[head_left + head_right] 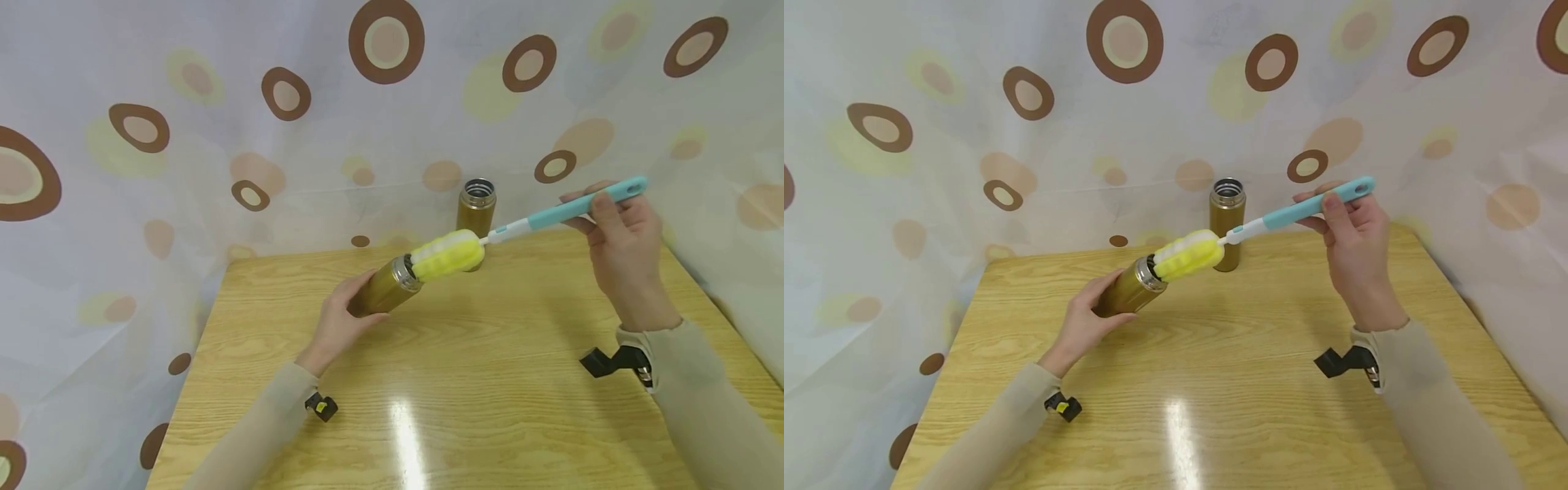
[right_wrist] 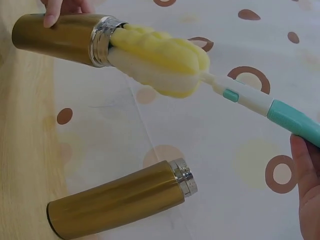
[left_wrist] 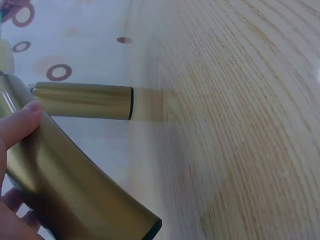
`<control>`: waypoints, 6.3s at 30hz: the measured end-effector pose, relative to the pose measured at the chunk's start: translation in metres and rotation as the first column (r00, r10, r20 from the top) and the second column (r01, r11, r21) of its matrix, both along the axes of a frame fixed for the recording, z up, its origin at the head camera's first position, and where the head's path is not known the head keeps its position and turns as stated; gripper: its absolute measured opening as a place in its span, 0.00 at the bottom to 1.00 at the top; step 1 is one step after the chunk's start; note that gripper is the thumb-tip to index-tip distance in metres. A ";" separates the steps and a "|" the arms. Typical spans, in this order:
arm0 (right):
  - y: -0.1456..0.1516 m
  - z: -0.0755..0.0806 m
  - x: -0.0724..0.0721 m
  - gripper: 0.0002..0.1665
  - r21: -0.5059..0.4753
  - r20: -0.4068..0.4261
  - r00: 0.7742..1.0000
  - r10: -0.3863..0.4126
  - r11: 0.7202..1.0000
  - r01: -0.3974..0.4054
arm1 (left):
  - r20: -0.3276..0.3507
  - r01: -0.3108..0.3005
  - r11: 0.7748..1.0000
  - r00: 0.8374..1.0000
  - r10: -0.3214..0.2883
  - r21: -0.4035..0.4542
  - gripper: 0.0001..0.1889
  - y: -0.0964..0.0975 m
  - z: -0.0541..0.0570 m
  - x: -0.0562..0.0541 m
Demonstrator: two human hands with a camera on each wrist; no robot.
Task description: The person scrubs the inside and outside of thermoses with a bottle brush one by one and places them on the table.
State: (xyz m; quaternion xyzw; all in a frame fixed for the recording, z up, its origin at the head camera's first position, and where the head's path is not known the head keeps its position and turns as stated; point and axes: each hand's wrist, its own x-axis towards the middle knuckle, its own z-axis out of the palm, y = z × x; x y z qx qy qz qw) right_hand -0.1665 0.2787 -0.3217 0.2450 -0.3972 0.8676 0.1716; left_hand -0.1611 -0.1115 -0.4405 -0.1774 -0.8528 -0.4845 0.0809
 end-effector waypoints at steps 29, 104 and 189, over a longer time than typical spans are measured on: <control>0.010 -0.003 -0.002 0.08 -0.050 0.084 0.995 -0.063 0.996 0.067 | -0.035 -0.008 1.000 0.999 0.007 -0.027 0.41 -0.004 -0.002 0.000; -0.004 -0.022 0.001 0.09 0.272 -0.025 0.989 -0.148 0.951 0.149 | -0.041 -0.053 0.999 0.998 0.053 0.009 0.42 0.003 0.004 -0.005; -0.007 -0.015 -0.004 0.09 0.105 -0.031 0.986 -0.164 0.980 0.167 | 0.059 -0.147 0.988 0.988 0.143 0.055 0.41 0.008 0.011 -0.004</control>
